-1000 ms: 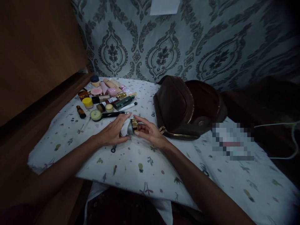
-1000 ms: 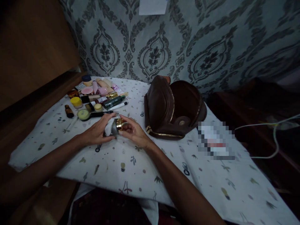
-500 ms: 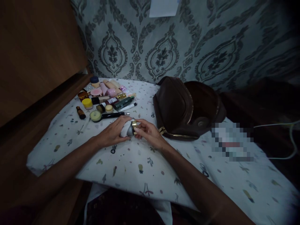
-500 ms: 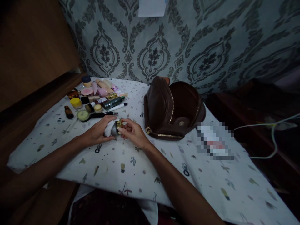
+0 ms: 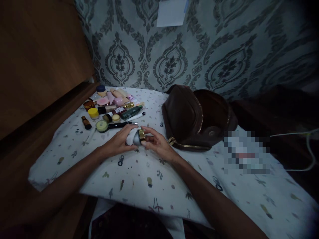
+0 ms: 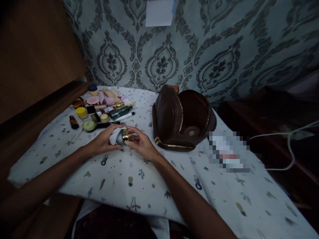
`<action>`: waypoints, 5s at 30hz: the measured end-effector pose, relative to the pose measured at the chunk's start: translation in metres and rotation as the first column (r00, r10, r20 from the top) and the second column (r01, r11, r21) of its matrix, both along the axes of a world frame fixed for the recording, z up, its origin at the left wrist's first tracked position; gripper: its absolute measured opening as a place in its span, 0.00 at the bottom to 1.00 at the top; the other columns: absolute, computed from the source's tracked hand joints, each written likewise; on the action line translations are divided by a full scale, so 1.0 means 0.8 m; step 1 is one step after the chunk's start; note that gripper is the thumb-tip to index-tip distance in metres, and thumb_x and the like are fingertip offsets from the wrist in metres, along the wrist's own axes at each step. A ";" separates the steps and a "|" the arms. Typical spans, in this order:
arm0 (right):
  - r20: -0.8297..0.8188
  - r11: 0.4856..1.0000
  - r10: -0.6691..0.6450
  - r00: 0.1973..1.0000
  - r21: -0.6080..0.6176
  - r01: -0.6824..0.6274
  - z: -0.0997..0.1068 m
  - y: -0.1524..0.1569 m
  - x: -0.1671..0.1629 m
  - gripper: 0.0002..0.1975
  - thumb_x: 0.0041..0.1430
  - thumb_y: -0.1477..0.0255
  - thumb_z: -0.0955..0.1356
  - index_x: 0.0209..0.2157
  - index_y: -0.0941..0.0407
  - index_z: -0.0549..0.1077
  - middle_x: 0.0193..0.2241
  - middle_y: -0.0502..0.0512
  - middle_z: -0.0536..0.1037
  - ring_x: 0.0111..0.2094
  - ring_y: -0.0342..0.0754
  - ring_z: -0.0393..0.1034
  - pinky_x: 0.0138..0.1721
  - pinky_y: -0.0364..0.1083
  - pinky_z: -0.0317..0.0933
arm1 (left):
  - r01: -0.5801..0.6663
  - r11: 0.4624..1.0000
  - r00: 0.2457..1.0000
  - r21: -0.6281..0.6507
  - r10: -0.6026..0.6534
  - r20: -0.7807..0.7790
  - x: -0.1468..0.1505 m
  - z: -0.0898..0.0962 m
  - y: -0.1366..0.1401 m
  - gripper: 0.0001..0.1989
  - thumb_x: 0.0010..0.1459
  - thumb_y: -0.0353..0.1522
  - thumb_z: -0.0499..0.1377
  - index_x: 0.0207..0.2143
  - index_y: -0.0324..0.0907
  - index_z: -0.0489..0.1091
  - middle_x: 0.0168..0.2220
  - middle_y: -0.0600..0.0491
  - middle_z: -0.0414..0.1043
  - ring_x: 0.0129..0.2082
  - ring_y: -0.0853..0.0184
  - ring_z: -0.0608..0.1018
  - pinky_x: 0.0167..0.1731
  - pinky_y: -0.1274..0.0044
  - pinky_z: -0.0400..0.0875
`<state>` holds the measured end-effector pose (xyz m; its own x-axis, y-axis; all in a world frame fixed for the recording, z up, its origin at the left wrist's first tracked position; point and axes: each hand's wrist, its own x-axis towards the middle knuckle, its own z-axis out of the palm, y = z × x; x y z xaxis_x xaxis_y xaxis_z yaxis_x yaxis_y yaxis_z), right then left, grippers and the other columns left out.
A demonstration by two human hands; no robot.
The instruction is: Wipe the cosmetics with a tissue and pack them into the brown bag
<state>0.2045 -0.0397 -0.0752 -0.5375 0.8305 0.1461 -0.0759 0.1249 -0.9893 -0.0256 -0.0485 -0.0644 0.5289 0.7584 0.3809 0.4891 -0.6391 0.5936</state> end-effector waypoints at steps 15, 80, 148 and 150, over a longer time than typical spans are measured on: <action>0.109 0.996 -0.087 0.990 -0.003 0.088 -0.008 0.003 -0.006 0.25 0.58 0.52 0.70 0.49 0.56 0.70 0.26 0.47 0.72 0.24 0.43 0.71 0.25 0.43 0.65 | 0.041 0.995 0.999 0.089 -0.038 -0.033 0.002 0.002 -0.005 0.33 0.59 0.44 0.64 0.63 0.46 0.58 0.58 0.41 0.64 0.60 0.52 0.69 0.58 0.60 0.67; 0.044 0.991 -0.125 0.991 -0.039 0.127 -0.002 -0.007 -0.020 0.27 0.49 0.60 0.76 0.51 0.49 0.70 0.38 0.51 0.73 0.31 0.44 0.69 0.30 0.44 0.66 | -0.334 0.929 0.875 -0.159 0.368 0.314 0.012 0.029 -0.016 0.29 0.65 0.57 0.41 0.30 0.44 0.62 0.24 0.57 0.59 0.25 0.68 0.65 0.28 0.75 0.61; 0.146 0.999 -0.038 0.989 0.034 0.034 0.005 -0.019 -0.019 0.22 0.59 0.52 0.69 0.44 0.54 0.68 0.26 0.45 0.70 0.21 0.42 0.70 0.21 0.41 0.66 | -0.257 0.954 0.953 0.152 0.277 -0.122 0.027 0.028 -0.025 0.21 0.69 0.46 0.46 0.45 0.40 0.68 0.41 0.46 0.71 0.43 0.58 0.73 0.43 0.68 0.69; 0.135 0.998 -0.056 0.989 0.034 0.052 0.005 -0.018 -0.019 0.21 0.58 0.52 0.69 0.42 0.55 0.68 0.28 0.46 0.72 0.22 0.41 0.70 0.23 0.42 0.66 | -0.185 0.972 0.969 0.144 0.205 -0.140 0.025 0.026 -0.038 0.24 0.67 0.48 0.50 0.53 0.40 0.65 0.47 0.43 0.69 0.48 0.54 0.71 0.47 0.64 0.70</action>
<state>0.1895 -0.0540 -0.0712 -0.5083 0.8552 0.1009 0.0661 0.1556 -0.9856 -0.0056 -0.0786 -0.0434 0.4351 0.8026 0.4081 0.6905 -0.5883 0.4208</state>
